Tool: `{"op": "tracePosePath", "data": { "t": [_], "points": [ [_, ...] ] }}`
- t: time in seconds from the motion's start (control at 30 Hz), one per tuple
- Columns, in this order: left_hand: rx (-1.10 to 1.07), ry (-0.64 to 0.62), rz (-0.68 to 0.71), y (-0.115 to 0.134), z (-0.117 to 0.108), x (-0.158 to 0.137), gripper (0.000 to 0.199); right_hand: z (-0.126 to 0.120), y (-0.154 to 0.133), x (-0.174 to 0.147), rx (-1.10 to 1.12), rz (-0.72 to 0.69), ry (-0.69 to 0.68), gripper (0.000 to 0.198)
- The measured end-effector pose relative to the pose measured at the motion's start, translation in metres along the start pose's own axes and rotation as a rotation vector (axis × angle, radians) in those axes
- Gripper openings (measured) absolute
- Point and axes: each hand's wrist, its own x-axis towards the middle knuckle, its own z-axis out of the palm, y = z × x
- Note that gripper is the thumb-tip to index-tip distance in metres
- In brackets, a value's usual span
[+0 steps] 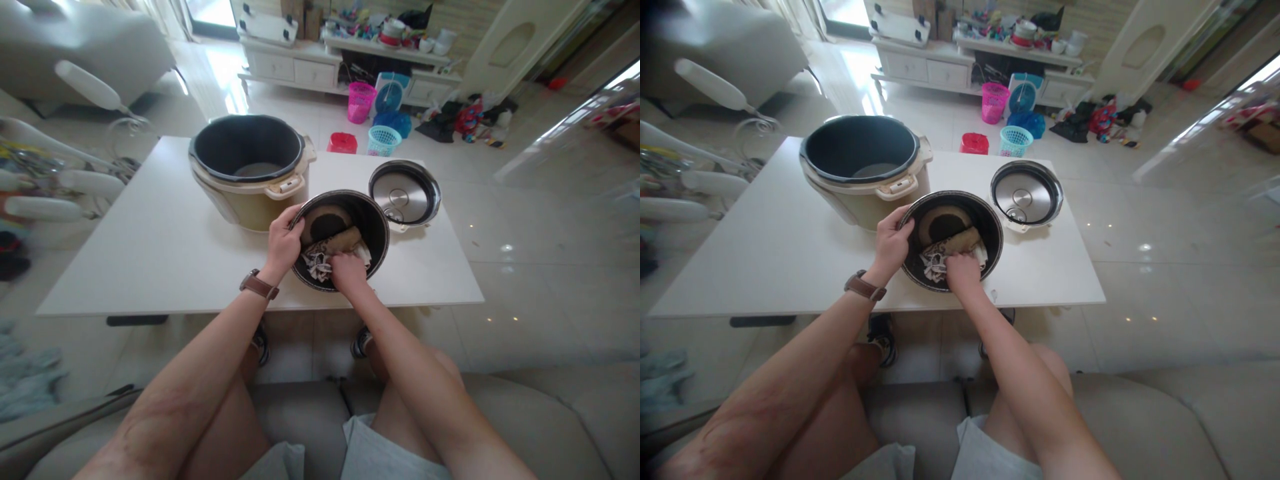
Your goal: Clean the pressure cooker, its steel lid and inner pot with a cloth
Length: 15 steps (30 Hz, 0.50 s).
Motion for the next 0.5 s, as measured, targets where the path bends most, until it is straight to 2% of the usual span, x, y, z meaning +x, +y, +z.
{"op": "tracePosePath", "data": {
  "t": [0.13, 0.27, 0.37, 0.5],
  "points": [
    [-0.026, 0.025, 0.012, -0.007, 0.005, -0.004, 0.032, 0.000, -0.002, -0.002, 0.061, 0.004, 0.017, 0.033],
    [-0.013, 0.076, 0.019, -0.010, 0.020, -0.019, 0.032, 0.000, -0.006, -0.002, 0.136, 0.017, 0.033, 0.044],
    [0.010, 0.130, 0.067, -0.006, 0.034, -0.034, 0.034, 0.001, -0.006, 0.000, 0.232, 0.025, 0.067, 0.047],
    [0.062, 0.123, 0.102, 0.004, 0.043, -0.043, 0.035, 0.002, -0.004, 0.002, 0.273, 0.031, 0.075, 0.046]
  ]
}}
